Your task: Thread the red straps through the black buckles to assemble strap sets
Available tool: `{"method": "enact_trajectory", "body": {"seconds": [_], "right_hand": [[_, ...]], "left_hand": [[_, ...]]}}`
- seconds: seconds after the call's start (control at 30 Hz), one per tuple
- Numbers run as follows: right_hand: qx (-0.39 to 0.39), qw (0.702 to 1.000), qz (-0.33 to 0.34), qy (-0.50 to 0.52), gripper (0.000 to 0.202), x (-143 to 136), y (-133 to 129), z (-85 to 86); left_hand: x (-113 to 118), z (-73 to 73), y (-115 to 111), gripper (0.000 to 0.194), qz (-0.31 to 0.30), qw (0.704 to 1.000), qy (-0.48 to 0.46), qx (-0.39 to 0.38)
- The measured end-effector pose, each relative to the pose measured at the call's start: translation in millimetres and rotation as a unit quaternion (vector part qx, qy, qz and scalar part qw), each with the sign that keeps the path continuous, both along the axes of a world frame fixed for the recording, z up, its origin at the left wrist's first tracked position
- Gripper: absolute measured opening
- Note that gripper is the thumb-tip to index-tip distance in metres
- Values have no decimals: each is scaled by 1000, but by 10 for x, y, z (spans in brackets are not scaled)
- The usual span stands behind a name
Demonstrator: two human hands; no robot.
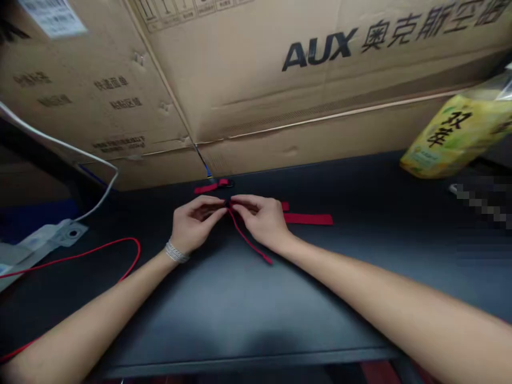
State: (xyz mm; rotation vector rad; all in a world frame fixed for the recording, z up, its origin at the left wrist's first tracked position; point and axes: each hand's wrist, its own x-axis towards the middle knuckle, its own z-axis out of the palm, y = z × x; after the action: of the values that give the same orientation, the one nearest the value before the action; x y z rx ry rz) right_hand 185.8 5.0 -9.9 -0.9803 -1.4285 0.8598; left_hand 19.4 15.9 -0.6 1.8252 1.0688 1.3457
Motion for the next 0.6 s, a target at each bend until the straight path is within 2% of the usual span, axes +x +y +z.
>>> {"method": "enact_trajectory", "body": {"seconds": [0.1, 0.27, 0.43, 0.6], "right_hand": [[6, 1000, 14, 10, 16, 6, 7, -1], [38, 999, -13, -16, 11, 21, 18, 8], [13, 999, 24, 17, 14, 24, 16, 5], [-5, 999, 23, 34, 15, 26, 38, -3]], "left_hand": [[-4, -6, 5, 21, -8, 1000, -4, -2], [-11, 0, 9, 22, -18, 1000, -9, 0], [-6, 6, 9, 23, -13, 1000, -16, -2], [1, 10, 4, 23, -37, 998, -18, -37]]}}
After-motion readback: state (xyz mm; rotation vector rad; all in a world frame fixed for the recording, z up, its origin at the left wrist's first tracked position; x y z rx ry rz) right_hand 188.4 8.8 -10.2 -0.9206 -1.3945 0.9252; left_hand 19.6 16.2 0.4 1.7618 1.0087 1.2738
